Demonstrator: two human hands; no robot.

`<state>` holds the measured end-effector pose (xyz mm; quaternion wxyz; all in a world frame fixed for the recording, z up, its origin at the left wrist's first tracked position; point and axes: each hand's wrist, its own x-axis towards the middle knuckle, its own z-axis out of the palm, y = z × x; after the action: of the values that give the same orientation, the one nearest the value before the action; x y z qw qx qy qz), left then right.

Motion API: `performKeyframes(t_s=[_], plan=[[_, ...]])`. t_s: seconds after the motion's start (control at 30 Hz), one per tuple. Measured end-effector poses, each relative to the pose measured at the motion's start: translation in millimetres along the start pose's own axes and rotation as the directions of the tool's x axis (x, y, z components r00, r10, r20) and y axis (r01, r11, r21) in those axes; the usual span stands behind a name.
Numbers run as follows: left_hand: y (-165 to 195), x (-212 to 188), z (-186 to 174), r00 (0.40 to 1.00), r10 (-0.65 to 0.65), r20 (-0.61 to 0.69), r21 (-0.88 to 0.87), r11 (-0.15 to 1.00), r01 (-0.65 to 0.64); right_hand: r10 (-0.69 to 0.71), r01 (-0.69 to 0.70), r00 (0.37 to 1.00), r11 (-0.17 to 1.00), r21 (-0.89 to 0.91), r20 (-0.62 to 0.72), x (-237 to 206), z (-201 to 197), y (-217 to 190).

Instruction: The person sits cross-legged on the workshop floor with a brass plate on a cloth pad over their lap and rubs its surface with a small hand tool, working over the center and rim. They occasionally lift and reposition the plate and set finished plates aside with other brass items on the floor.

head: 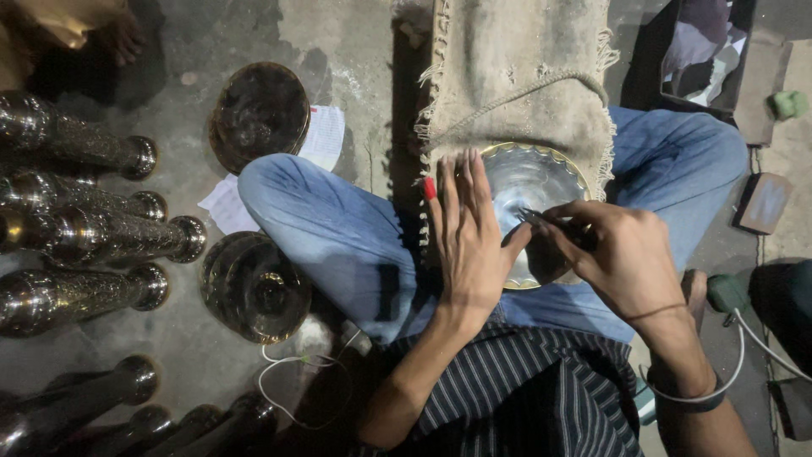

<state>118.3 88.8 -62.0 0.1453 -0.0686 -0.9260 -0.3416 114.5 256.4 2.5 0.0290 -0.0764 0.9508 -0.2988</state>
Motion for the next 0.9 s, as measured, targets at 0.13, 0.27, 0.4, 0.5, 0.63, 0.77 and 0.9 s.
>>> performKeyframes(t_s=[0.13,0.27,0.4,0.5,0.63,0.77,0.9], plan=[[-0.5,-0.2,2.8,1.0,-0.011,0.008,-0.012,1.0,0.011,0.007,-0.006,0.999,1.0,-0.016,0.049,2.7,-2.4,-2.5],[-0.9,-0.7,2.4,1.0,-0.001,-0.002,-0.009,1.0,0.001,-0.048,0.049,0.997,0.998,-0.025,0.054,4.9,-3.7,-3.2],[-0.8,-0.6,1.1,1.0,-0.008,0.003,-0.022,1.0,0.008,-0.065,0.066,0.996,0.998,-0.023,0.055,5.2,-3.4,-2.9],[-0.2,-0.2,0.8,1.0,-0.007,-0.006,-0.028,1.0,0.007,-0.019,0.025,0.997,0.997,-0.072,0.078,4.7,-3.0,-2.4],[0.3,0.1,0.2,1.0,0.002,-0.005,-0.03,1.0,-0.002,-0.046,0.051,0.997,0.996,-0.075,0.064,4.9,-2.4,-1.7],[-1.1,-0.2,0.0,1.0,0.005,0.001,-0.023,1.0,-0.005,-0.05,0.055,0.997,0.995,-0.083,0.056,5.5,-0.1,-2.0],[-2.2,-1.4,-0.1,1.0,0.002,0.007,-0.031,1.0,-0.002,-0.107,0.112,0.993,0.988,-0.106,0.057,6.1,-0.2,-2.4]])
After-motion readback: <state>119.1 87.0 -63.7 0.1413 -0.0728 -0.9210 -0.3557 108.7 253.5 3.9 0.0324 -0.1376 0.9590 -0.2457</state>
